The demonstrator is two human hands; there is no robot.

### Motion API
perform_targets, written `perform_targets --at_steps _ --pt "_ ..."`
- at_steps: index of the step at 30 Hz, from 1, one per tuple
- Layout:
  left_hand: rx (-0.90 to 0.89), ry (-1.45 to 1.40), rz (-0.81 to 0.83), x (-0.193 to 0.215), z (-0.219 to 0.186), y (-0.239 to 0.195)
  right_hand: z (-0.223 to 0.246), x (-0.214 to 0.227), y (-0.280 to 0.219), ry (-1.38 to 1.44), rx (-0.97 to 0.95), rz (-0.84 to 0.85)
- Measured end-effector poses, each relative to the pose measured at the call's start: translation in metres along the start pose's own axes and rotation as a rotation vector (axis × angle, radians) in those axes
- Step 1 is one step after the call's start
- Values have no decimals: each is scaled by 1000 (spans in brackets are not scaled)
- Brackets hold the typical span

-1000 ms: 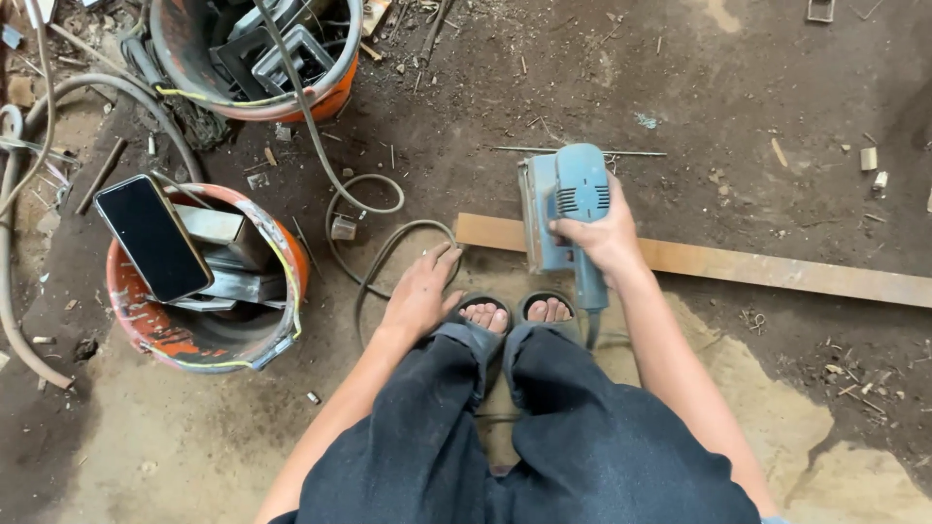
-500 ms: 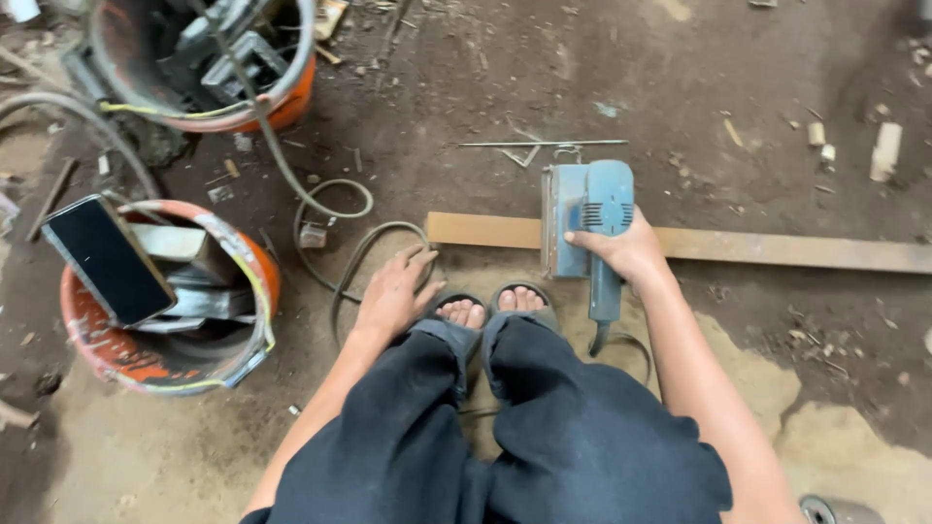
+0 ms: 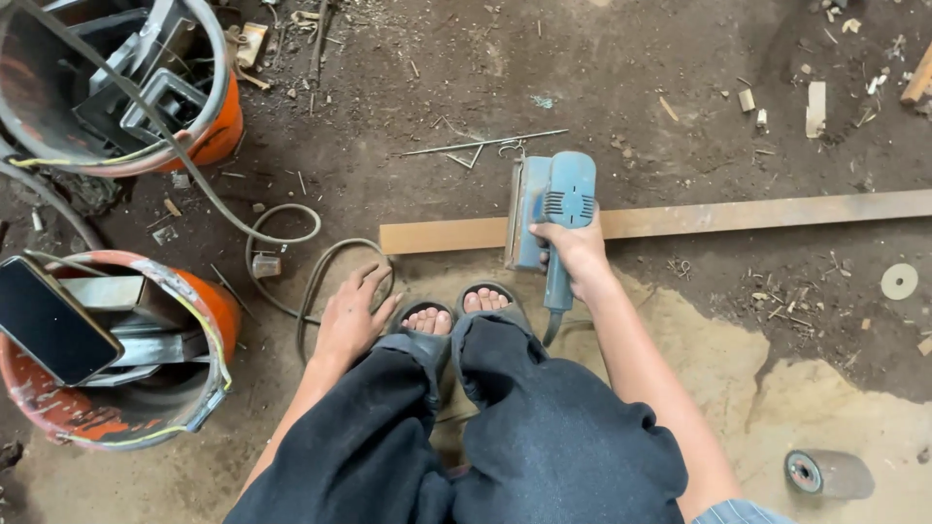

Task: Using an electric sander to smooth the surface of a long metal beam on the floor.

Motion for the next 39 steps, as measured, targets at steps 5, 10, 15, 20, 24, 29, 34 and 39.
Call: perform_targets --at_steps 5,10,15,20,24,29,34,39 --pt "1 34 7 -3 0 3 5 -6 2 -36 48 3" --pt "-28 85 -9 -5 -4 9 23 -25 -8 -101 88 46" --pt "-64 181 -77 6 -15 16 30 -40 -11 -116 129 80" --pt "-83 284 -123 13 -25 22 37 -49 -17 -130 127 82" --pt "-86 374 -161 -7 -22 30 33 -57 -15 -127 118 77" --pt "-72 401 -145 -7 -19 30 34 -76 -14 -114 114 109" --pt "-58 405 -120 -5 -17 30 37 -91 -17 -105 107 112" --pt "-42 419 -86 -4 -19 28 34 -101 -15 -105 99 143"
Point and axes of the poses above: each hand's wrist, its own y-axis towards the middle knuckle, its own x-axis out of the back of the hand, z = x × y, the point moved 7 cm from there along y, towards the middle knuckle, and after that the axes turned 14 degrees about y, right-handed, at the moved point
